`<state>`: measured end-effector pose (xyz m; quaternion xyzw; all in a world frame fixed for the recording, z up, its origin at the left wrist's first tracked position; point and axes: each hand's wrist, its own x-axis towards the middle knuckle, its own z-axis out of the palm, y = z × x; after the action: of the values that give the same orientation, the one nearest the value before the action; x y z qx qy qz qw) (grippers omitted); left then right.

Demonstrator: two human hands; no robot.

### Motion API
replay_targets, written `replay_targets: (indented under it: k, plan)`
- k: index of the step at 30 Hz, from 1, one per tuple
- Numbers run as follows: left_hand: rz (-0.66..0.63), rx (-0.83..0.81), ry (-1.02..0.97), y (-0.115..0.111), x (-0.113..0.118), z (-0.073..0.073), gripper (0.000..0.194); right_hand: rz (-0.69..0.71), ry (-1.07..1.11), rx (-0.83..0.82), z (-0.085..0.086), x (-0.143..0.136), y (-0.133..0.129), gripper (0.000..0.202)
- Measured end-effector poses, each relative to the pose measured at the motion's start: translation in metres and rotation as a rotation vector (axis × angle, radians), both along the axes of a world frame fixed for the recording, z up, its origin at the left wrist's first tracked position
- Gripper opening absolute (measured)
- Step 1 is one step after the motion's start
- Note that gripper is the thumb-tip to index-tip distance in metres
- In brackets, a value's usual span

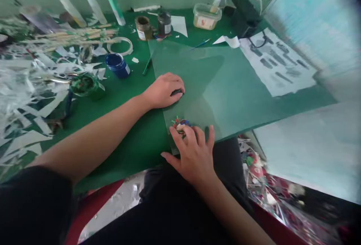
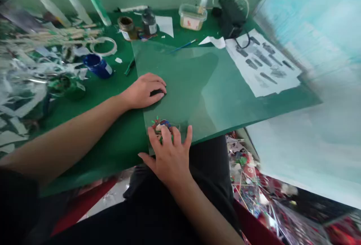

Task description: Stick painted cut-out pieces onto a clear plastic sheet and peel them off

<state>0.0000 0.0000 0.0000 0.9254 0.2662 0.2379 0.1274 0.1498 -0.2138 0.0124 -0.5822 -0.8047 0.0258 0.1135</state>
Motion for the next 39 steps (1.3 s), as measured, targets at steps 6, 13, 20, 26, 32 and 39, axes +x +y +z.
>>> replay_targets:
  k: [6,13,20,26,32,39]
  plan:
    - [0.026,-0.024,0.009,-0.002,-0.001,0.001,0.019,-0.025,0.026,-0.015,-0.001,-0.001,0.005,0.061]
    - [0.036,-0.043,0.023,-0.003,-0.001,0.002,0.02,-0.03,0.026,-0.059,0.008,-0.002,0.007,0.077]
    - [0.045,-0.067,0.03,-0.003,-0.001,0.002,0.02,0.005,0.03,-0.166,0.021,0.004,0.02,0.095]
    - [0.047,-0.059,0.02,-0.004,-0.001,0.003,0.019,0.033,-0.069,-0.158,0.029,0.004,0.034,0.084]
    - [0.047,-0.058,0.017,-0.004,-0.002,0.002,0.018,0.129,-0.141,-0.044,0.024,-0.001,0.035,0.077]
    - [0.042,-0.05,0.009,-0.004,-0.002,0.002,0.018,0.058,0.035,-0.062,0.018,0.015,0.045,0.043]
